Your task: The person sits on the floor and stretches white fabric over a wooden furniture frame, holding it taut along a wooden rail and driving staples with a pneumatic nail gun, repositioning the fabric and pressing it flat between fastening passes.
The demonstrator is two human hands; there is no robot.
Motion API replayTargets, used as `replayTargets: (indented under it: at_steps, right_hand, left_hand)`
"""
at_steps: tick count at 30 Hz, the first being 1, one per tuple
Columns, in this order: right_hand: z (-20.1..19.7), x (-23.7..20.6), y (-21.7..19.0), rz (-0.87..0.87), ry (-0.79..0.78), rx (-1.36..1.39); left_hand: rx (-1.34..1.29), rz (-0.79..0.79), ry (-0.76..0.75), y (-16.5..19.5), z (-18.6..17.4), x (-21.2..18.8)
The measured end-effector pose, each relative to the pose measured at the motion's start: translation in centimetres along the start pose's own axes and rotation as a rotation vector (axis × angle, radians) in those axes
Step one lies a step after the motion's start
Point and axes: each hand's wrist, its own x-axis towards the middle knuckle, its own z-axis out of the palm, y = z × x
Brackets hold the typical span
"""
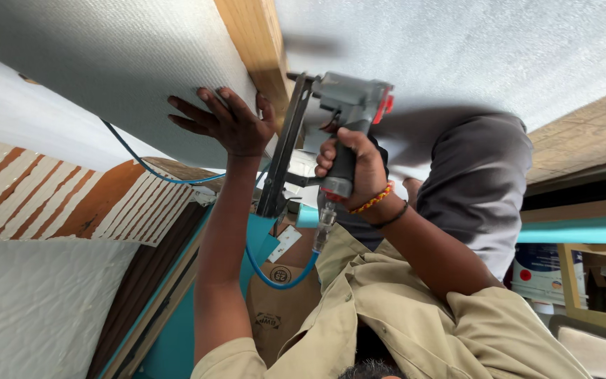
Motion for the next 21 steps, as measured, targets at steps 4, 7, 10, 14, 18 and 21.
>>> replayTargets:
  at_steps: [4, 7, 10, 14, 18, 21]
  right_hand:
    - [0.2, 0.1, -0.3, 0.000, -0.005, -0.010]
    - [0.6, 1.1, 0.8, 0.064, -0.015, -0.028]
    - [0.8, 1.8, 1.9, 0.113, -0.029, 0.016]
    - [1.2, 2.7, 2.7, 0.132, -0.006, -0.003]
    - [1.5, 3.1, 3.0, 0.148, 0.015, 0.002]
    - [1.6, 3.2, 3.1, 0.155, 0.026, 0.011]
  left_hand:
    - [0.003, 0.016, -0.007, 0.1, -0.5, 0.3]
    - [0.001, 0.005, 0.012, 0.2, -0.3, 0.3]
    - [0.027, -0.005, 0.039, 0.0, 0.5, 0.0]
    - [0.048, 0.015, 0.090, -0.5, 1.6, -0.7]
    - [0.158, 0.007, 0.075, -1.0, 2.2, -1.2]
    - [0.052, 0.031, 0.091, -1.1, 2.3, -1.2]
